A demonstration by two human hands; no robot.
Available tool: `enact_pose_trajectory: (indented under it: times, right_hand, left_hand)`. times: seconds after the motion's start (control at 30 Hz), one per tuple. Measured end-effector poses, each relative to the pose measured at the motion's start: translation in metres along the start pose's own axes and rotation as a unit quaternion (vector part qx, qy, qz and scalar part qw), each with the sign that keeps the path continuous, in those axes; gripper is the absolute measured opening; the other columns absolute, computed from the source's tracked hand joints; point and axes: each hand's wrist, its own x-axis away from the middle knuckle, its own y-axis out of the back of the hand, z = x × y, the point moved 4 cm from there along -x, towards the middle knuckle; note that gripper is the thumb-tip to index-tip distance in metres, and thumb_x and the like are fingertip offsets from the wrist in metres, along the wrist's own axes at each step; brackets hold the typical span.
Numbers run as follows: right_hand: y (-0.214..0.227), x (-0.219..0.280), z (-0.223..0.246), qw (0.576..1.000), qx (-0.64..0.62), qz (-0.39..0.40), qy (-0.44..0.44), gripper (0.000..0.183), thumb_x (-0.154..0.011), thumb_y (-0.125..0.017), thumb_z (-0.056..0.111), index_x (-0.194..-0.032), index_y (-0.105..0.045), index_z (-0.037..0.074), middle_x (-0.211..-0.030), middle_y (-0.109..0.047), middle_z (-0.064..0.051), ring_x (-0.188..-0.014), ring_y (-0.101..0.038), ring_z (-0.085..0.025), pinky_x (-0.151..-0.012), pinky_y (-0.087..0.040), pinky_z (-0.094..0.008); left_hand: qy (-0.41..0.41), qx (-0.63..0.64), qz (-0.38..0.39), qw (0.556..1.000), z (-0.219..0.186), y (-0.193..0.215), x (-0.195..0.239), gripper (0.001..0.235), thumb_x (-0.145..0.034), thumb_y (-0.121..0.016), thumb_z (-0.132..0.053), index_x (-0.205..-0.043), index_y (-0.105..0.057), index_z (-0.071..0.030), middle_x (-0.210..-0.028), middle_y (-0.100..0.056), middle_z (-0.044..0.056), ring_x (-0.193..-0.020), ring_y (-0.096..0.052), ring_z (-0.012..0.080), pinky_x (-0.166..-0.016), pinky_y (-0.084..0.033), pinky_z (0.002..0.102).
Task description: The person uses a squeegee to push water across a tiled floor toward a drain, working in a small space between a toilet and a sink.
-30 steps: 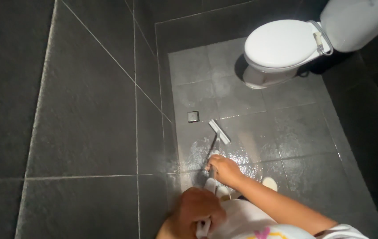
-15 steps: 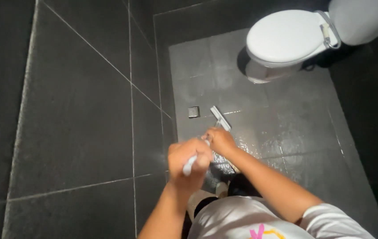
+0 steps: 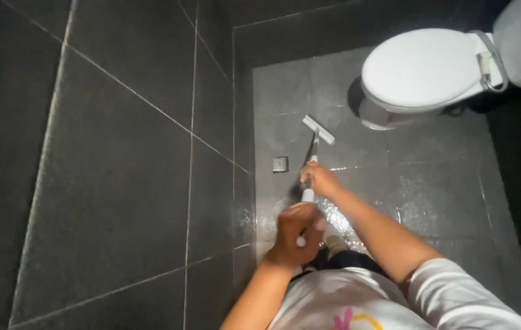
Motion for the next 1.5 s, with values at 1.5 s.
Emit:
enact_pose_trajectory:
  times: [1.5]
  right_hand:
    - [0.105, -0.062, -0.018, 0.996, 0.078, -0.031, 0.02, 0.024, -0.087, -0.057, -0.004, -0.106, -0.068, 0.006, -0.119, -0.07, -0.017, -0.106, -0.067, -0.039, -0.089, -0.054, -0.045]
  left_hand:
    - [0.062, -0.03, 0.043, 0.997, 0.061, -0.043, -0.105, 0.013, -0.094, -0.07, -0.012, -0.084, -0.066, -0.006, -0.072, -0.057, 0.007, -0.062, -0.056, 0.0241, -0.06, -0.043, 0.038]
